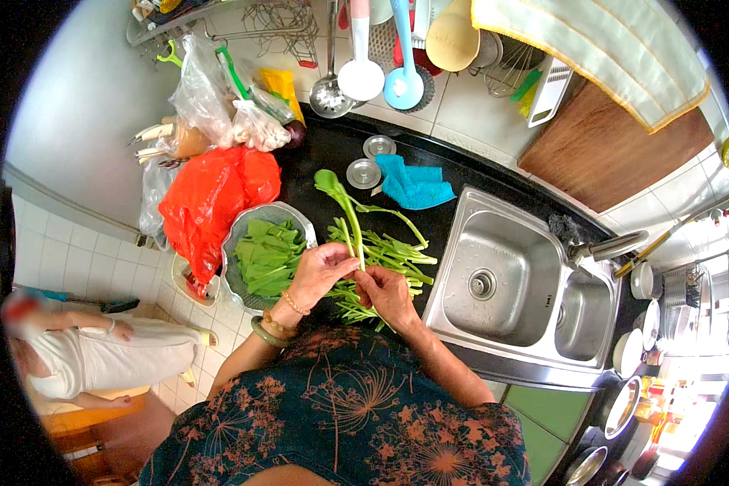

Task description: The person trims and peels leafy green vegetables by hand, placing the processed leaves into a metal colander and the stalks onto the counter.

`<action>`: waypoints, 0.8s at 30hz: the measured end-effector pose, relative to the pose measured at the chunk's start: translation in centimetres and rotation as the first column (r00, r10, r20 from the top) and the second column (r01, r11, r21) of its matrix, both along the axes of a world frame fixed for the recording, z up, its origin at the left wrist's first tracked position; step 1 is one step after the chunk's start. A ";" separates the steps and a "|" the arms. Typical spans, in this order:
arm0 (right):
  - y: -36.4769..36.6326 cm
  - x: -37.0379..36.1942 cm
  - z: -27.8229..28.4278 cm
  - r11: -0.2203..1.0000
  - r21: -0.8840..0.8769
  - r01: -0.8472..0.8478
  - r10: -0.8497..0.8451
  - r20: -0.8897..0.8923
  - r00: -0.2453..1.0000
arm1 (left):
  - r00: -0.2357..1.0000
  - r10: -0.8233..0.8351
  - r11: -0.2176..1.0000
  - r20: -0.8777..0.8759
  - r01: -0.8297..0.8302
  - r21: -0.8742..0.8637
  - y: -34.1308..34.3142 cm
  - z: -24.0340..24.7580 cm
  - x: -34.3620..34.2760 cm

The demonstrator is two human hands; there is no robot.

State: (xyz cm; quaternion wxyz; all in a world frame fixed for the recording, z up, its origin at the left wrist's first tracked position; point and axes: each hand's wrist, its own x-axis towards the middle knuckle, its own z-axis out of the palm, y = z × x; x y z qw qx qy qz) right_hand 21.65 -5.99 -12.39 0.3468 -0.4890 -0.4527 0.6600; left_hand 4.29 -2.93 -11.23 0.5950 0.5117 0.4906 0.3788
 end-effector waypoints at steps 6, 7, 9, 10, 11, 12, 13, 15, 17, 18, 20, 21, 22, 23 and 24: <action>-0.8 -0.7 -0.8 0.962 -0.273 0.006 -0.126 -0.423 0.897 | 0.935 0.134 0.984 0.327 -0.087 -0.156 -1.0 -1.3 -0.5; -0.8 -0.7 -0.4 0.957 -0.291 -0.013 -0.131 -0.470 0.873 | 0.925 0.152 0.977 0.347 -0.089 -0.192 -1.0 -1.2 -0.7; -0.9 -0.4 0.3 0.950 -0.306 -0.064 -0.121 -0.549 0.827 | 0.857 0.236 0.960 0.457 -0.131 -0.249 -0.8 -1.0 -1.3; -1.0 -0.1 0.3 0.947 -0.306 -0.095 -0.107 -0.582 0.806 | 0.784 0.290 0.945 0.549 -0.142 -0.296 -0.1 -1.5 -2.3; -1.2 0.2 0.5 0.943 -0.308 -0.128 -0.094 -0.615 0.783 | 0.697 0.346 0.927 0.628 -0.148 -0.346 0.4 -1.4 -3.1; -1.3 0.5 0.7 0.938 -0.301 -0.169 -0.067 -0.639 0.767 | 0.720 0.307 0.946 0.623 -0.159 -0.283 0.9 -1.3 -3.7; -1.3 0.8 0.7 0.934 -0.288 -0.211 -0.020 -0.634 0.773 | 0.753 0.264 0.954 0.602 -0.110 -0.281 1.2 -1.2 -3.9; -1.4 1.2 0.6 0.919 -0.263 -0.293 0.071 -0.621 0.781 | 0.810 0.172 0.959 0.561 -0.009 -0.282 1.2 1.0 -3.7; -1.3 1.4 0.8 0.890 -0.242 -0.386 0.142 -0.658 0.740 | 0.828 0.066 0.942 0.556 0.131 -0.308 1.4 1.0 -2.8; -1.2 1.4 0.9 0.873 -0.229 -0.431 0.176 -0.675 0.716 | 0.791 0.038 0.927 0.611 0.199 -0.317 1.5 0.9 -2.4; -0.8 1.5 0.7 0.858 -0.198 -0.474 0.261 -0.627 0.734 | 0.743 0.007 0.900 0.669 0.287 -0.328 1.4 1.8 -1.5; -0.6 1.6 0.8 0.850 -0.185 -0.494 0.300 -0.601 0.741 | 0.749 -0.019 0.901 0.662 0.300 -0.313 1.4 1.6 -1.5; -0.5 1.8 1.2 0.851 -0.180 -0.493 0.345 -0.515 0.785 | 0.754 -0.045 0.902 0.655 0.313 -0.298 1.5 1.0 -1.4; -0.4 1.8 1.0 0.901 -0.063 -0.429 0.384 -0.345 0.857 | 0.761 -0.070 0.901 0.645 0.325 -0.286 1.5 0.5 -1.4; -0.3 1.6 0.7 0.924 0.067 -0.378 0.384 -0.163 0.909 | 0.784 -0.071 0.912 0.617 0.301 -0.277 1.5 0.2 -1.2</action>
